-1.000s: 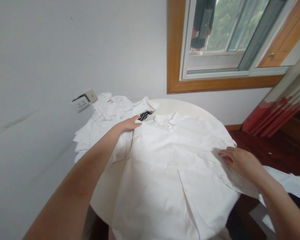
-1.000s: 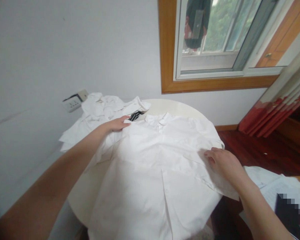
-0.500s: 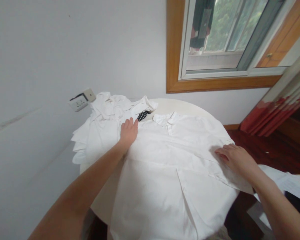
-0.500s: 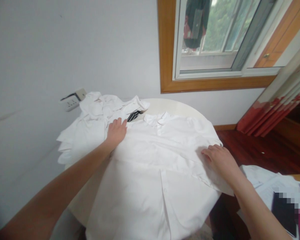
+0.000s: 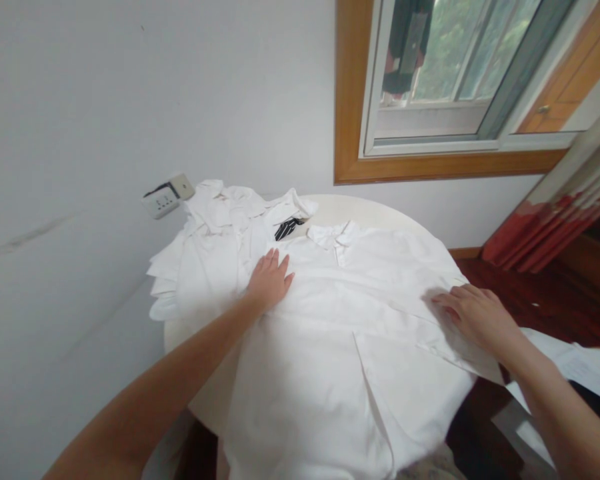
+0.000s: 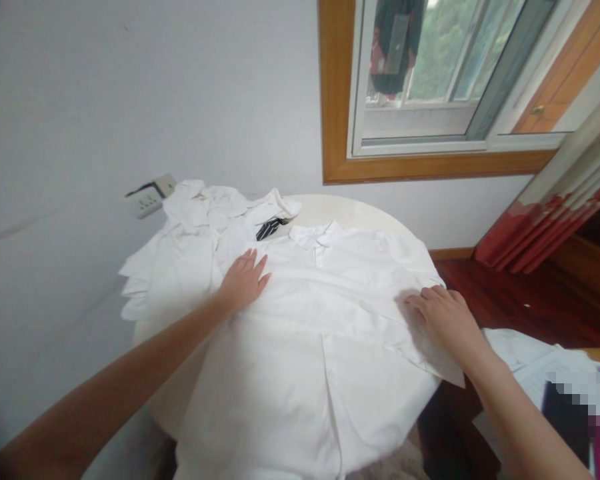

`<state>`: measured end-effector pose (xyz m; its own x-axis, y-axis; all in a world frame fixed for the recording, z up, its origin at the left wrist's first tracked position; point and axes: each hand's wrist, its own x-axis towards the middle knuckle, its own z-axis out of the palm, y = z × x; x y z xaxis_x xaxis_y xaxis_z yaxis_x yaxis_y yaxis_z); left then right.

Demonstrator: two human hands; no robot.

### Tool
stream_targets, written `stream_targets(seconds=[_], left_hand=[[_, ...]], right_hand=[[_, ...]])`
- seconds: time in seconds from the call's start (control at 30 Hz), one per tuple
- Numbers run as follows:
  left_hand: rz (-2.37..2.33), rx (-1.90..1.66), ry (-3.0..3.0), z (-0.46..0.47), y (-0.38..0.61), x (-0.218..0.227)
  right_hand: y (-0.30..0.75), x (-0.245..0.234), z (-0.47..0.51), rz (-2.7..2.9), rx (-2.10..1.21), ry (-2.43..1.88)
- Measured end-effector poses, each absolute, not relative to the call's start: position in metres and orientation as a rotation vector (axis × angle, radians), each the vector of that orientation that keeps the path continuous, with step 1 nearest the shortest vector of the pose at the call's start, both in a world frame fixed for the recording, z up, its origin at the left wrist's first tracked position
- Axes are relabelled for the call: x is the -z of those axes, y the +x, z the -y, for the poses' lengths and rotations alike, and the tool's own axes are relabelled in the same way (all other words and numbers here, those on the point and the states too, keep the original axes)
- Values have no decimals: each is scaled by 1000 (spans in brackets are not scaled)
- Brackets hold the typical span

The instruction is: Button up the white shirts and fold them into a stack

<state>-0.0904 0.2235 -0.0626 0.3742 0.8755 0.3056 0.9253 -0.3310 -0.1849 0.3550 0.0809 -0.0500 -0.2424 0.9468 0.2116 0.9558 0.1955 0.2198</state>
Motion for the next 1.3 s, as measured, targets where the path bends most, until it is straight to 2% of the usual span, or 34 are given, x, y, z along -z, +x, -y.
stream_targets(seconds=[0.1, 0.33, 0.47, 0.6, 0.77, 0.87, 1.0, 1.13, 1.3], left_hand=[[1457, 248, -2460, -220, -80, 60], [1514, 245, -2616, -214, -79, 80], [1540, 266, -2610, -211, -78, 76], [1583, 316, -2533, -216, -79, 76], [1563, 383, -2458, -234, -93, 81], [1589, 356, -2435, -239, -101, 84], [1522, 341, -2471, -239, -107, 87], [1534, 370, -2490, -237, -108, 88], [1588, 417, -2482, -234, -106, 88]], right_hand=[[354, 47, -81, 2438, 494, -1908], [352, 39, -85, 2407, 486, -1957], [348, 39, -84, 2392, 526, -1992], [314, 18, -96, 2361, 584, -1874], [203, -5, -143, 2645, 192, -1476], [131, 8, -174, 2705, -27, -1338], [73, 46, -197, 2552, -72, -1369], [64, 75, -195, 2469, -109, -1446], [92, 79, -180, 2400, -80, -1523]])
